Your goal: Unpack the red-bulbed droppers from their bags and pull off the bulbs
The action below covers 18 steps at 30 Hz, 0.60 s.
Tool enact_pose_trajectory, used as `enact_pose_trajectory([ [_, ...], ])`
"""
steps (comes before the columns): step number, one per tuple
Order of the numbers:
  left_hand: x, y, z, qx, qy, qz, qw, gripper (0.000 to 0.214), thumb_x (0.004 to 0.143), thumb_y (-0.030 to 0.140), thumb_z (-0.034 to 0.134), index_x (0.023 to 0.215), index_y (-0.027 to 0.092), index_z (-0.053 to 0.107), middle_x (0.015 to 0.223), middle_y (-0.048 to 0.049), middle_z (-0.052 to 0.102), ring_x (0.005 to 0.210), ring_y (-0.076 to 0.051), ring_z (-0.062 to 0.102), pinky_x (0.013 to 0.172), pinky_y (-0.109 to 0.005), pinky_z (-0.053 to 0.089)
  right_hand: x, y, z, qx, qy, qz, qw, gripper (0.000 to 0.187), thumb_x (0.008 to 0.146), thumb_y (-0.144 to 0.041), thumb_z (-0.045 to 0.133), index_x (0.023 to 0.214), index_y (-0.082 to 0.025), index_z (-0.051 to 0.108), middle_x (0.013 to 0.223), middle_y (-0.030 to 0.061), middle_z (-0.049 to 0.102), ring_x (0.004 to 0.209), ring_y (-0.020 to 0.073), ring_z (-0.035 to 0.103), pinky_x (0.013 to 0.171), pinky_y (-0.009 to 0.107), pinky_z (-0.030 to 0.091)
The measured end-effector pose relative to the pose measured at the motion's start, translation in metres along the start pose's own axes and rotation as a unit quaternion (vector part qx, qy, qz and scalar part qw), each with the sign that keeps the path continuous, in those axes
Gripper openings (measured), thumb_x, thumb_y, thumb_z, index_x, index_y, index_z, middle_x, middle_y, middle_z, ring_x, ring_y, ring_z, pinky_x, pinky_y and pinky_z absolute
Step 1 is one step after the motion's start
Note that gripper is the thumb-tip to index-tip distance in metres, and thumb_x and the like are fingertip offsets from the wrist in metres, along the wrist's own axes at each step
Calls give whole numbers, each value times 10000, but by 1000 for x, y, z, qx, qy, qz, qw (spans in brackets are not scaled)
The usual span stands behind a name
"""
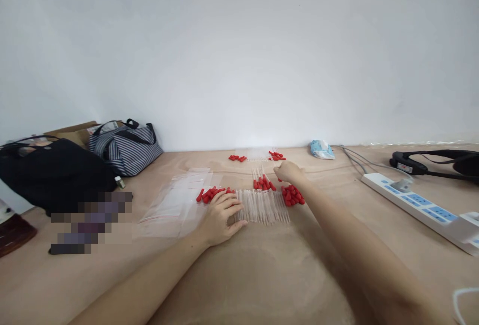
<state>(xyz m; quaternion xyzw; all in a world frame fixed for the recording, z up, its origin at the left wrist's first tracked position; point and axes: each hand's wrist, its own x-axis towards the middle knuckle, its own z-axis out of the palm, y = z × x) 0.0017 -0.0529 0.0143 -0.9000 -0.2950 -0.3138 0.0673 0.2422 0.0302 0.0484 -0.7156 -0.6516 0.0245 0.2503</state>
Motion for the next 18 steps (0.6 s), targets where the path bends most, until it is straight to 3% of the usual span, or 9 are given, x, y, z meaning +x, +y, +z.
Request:
enact_pose_trajectory([
  [4, 1, 2, -1, 22, 33, -4, 999, 333, 747, 345, 564, 1040, 186, 563, 955, -74, 620, 946, -227, 531, 876, -430, 388, -37, -5, -15, 32, 23, -64, 997, 207, 841, -277, 332, 814, -176, 511, 742, 44, 628, 675, 161, 567, 645, 294, 334],
  [7, 0, 4, -1, 38, 68, -41, 996, 454, 772, 344, 520, 1181, 163, 439, 1050, -107, 560, 1001, -243, 494, 886, -436, 380, -76, 1, -14, 54, 87, -271, 957, 184, 868, -283, 341, 807, -177, 479, 756, 18, 618, 678, 138, 546, 726, 312, 282],
  [9, 0, 6, -1, 38, 87, -53, 994, 493, 782, 346, 503, 1218, 151, 382, 1091, -122, 528, 1026, -249, 474, 887, -437, 379, -98, 8, -8, 37, 121, -347, 929, 191, 875, -264, 349, 771, -178, 484, 741, 17, 612, 676, 134, 526, 733, 319, 251],
  [13, 1, 14, 0, 39, 61, -11, 997, 346, 799, 315, 494, 1112, 167, 485, 1007, -90, 578, 968, -227, 502, 873, -413, 377, -123, 14, 5, 72, 127, -395, 907, 187, 875, -243, 370, 752, -172, 492, 689, 7, 594, 635, 123, 481, 708, 308, 243],
  [18, 3, 26, 5, 38, 55, 78, 995, 185, 809, 275, 515, 954, 183, 584, 757, -13, 645, 770, -160, 559, 881, -412, 339, -130, 5, 11, 147, 121, -404, 895, 157, 872, -230, 389, 789, -160, 503, 694, 0, 598, 623, 110, 471, 697, 298, 257],
])
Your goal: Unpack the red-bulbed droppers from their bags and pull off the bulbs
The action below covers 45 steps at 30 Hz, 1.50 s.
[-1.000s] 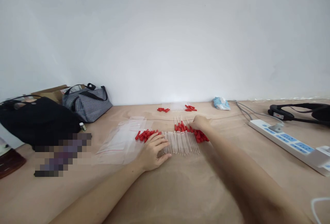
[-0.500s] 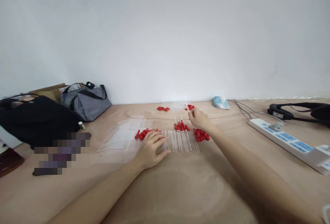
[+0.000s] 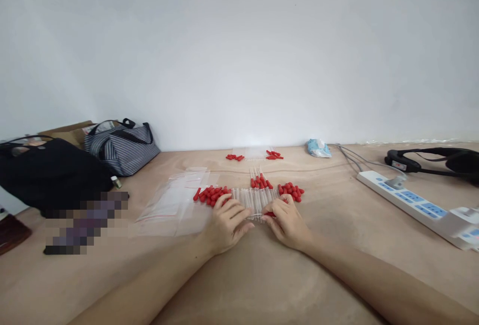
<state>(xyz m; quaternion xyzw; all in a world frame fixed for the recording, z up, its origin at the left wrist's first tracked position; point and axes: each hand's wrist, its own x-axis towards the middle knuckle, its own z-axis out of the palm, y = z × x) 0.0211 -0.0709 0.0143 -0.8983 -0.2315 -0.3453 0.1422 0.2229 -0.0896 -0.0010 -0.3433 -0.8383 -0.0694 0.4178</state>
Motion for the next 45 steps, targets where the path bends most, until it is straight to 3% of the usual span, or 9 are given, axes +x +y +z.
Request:
enact_pose_trajectory([
  [4, 1, 2, 1, 25, 11, 43, 999, 123, 818, 177, 501, 892, 168, 598, 637, 17, 638, 637, -119, 552, 865, -390, 354, 1, -1, -2, -17, 2, -27, 999, 137, 852, -259, 445, 841, -165, 546, 688, -1, 608, 636, 114, 472, 726, 315, 265],
  [13, 1, 2, -2, 63, 35, 40, 997, 138, 828, 175, 484, 732, 173, 582, 597, 28, 632, 708, -139, 570, 877, -419, 321, -2, 5, -6, -99, 28, -62, 993, 143, 804, -318, 531, 789, -229, 642, 583, -21, 587, 688, 129, 461, 822, 376, 222],
  [18, -1, 3, -3, 57, 37, 42, 997, 156, 837, 174, 468, 722, 168, 573, 566, 33, 616, 674, -130, 560, 856, -410, 318, -3, 4, -7, -90, 29, -72, 993, 180, 811, -323, 517, 732, -225, 645, 527, -31, 551, 667, 120, 442, 830, 377, 210],
  [36, -3, 3, -4, 37, 25, 35, 998, 160, 835, 170, 469, 711, 165, 569, 546, 32, 598, 663, -126, 554, 879, -405, 312, -9, 11, -7, -36, -6, -71, 997, 152, 815, -328, 515, 789, -260, 648, 549, -43, 584, 726, 126, 486, 866, 385, 188],
  [45, -6, -4, -7, 45, 54, 24, 997, 164, 826, 147, 474, 705, 179, 579, 612, 22, 634, 800, -157, 584, 910, -422, 323, -12, 16, -15, -52, 17, -51, 997, 124, 796, -253, 526, 750, -242, 641, 540, -31, 564, 723, 144, 508, 852, 400, 234],
])
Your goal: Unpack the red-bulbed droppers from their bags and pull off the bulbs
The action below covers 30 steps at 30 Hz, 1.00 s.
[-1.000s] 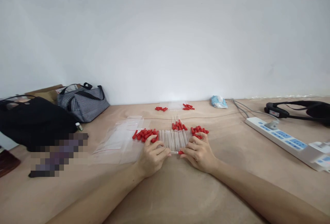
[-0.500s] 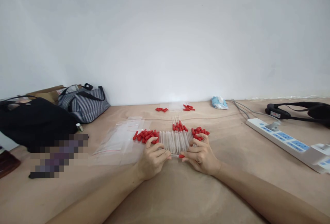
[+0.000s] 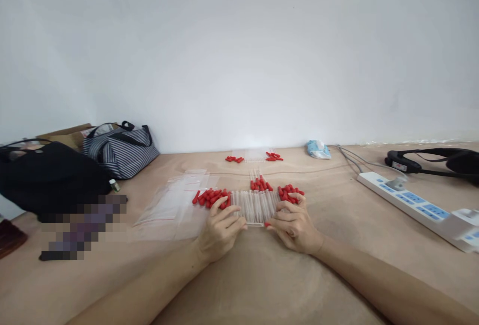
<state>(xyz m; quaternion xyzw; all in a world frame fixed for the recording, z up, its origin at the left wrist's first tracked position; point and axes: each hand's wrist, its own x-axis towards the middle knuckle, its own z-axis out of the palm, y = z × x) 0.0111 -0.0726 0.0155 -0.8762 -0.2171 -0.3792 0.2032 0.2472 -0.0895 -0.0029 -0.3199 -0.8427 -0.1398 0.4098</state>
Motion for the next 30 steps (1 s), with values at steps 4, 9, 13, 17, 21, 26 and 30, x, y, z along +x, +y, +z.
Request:
enact_pose_trajectory([
  [4, -9, -18, -1, 14, 16, -74, 997, 116, 825, 161, 483, 823, 176, 598, 661, -1, 618, 667, -135, 545, 690, -299, 442, 0, 8, -3, -4, 50, 75, 996, 140, 804, -207, 512, 891, -227, 620, 714, 14, 602, 691, 138, 509, 759, 364, 334],
  [9, -13, -24, 10, 2, -6, -120, 993, 313, 851, 81, 338, 1101, 123, 521, 789, -59, 508, 721, -129, 513, 643, -244, 468, 3, 11, 6, 110, 37, 86, 990, 347, 842, -140, 374, 1163, -211, 486, 885, 72, 510, 799, 141, 515, 685, 291, 444],
  [13, -9, -22, 18, 16, 3, -111, 994, 344, 834, 59, 356, 1135, 148, 497, 798, -48, 474, 734, -129, 501, 667, -245, 470, 4, 24, 3, 91, 85, 172, 977, 304, 826, -160, 399, 1109, -189, 507, 874, 71, 504, 817, 153, 518, 700, 303, 457],
  [17, -4, -20, 23, 39, 9, -75, 996, 300, 831, 59, 368, 1064, 153, 533, 720, -26, 492, 681, -131, 497, 662, -252, 469, 3, 41, -5, 82, 127, 248, 957, 141, 792, -240, 479, 894, -181, 556, 791, 44, 540, 713, 142, 531, 627, 284, 464],
  [21, 0, -17, 26, 56, -8, -50, 997, 292, 832, 67, 355, 1065, 130, 520, 706, -33, 523, 656, -144, 515, 650, -270, 472, 2, 52, -9, 90, 124, 286, 946, 196, 791, -287, 470, 895, -182, 599, 868, 64, 545, 762, 147, 553, 645, 280, 484],
  [26, 2, -13, 28, 12, -26, -49, 998, 238, 832, 101, 374, 998, 120, 543, 711, -43, 557, 653, -143, 545, 623, -249, 483, -2, 60, -11, 83, 104, 299, 945, 229, 802, -264, 440, 921, -180, 615, 865, 63, 566, 753, 143, 562, 673, 283, 480],
  [30, 2, -11, 27, -56, -48, -61, 995, 210, 814, 183, 466, 990, 110, 554, 814, -79, 598, 748, -159, 568, 687, -267, 496, -8, 66, -16, 60, 77, 282, 954, 174, 773, -248, 479, 856, -184, 618, 825, 47, 599, 749, 151, 567, 697, 295, 464],
])
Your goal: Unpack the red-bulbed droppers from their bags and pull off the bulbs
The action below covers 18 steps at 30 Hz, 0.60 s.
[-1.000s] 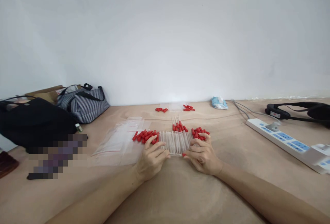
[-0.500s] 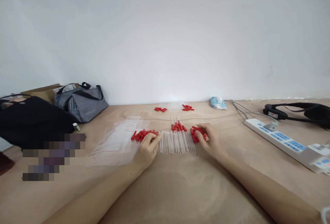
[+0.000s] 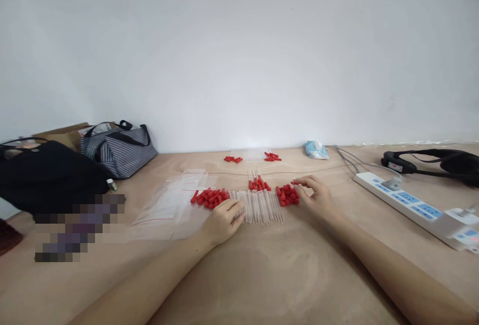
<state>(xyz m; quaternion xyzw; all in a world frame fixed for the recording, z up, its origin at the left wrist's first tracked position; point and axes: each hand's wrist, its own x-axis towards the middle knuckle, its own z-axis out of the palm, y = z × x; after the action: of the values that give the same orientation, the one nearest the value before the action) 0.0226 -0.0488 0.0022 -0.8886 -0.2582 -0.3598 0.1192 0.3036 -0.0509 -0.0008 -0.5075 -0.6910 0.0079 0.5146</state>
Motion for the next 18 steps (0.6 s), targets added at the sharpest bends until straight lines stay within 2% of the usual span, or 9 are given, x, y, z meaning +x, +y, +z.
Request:
enact_pose_trajectory([
  [4, 0, 1, -4, -49, -34, -17, 998, 310, 768, 292, 561, 1012, 100, 556, 867, -98, 609, 803, -181, 555, 732, -307, 492, -1, 5, 0, -16, -28, -44, 999, 156, 763, -215, 482, 840, -189, 615, 825, 45, 617, 780, 162, 562, 718, 311, 449],
  [9, 1, 2, -12, -51, -48, -36, 997, 306, 744, 319, 584, 983, 129, 589, 838, -77, 619, 816, -193, 528, 760, -352, 467, -2, 8, 5, -70, -69, -84, 992, 138, 755, -229, 505, 798, -196, 632, 787, 45, 638, 759, 182, 543, 707, 338, 405],
  [13, 1, 4, -17, -27, -41, -43, 998, 303, 723, 331, 600, 967, 151, 607, 880, -75, 625, 840, -205, 525, 780, -379, 442, -4, 7, 5, -128, -66, -75, 987, 144, 759, -284, 517, 762, -223, 647, 772, 31, 649, 756, 186, 538, 717, 346, 350],
  [18, 1, 4, -18, -27, -55, -63, 996, 284, 714, 333, 603, 948, 172, 617, 893, -67, 622, 852, -205, 526, 791, -384, 428, -1, 6, 5, -130, -25, -22, 991, 197, 771, -309, 474, 761, -211, 645, 761, 42, 648, 737, 182, 545, 712, 331, 352],
])
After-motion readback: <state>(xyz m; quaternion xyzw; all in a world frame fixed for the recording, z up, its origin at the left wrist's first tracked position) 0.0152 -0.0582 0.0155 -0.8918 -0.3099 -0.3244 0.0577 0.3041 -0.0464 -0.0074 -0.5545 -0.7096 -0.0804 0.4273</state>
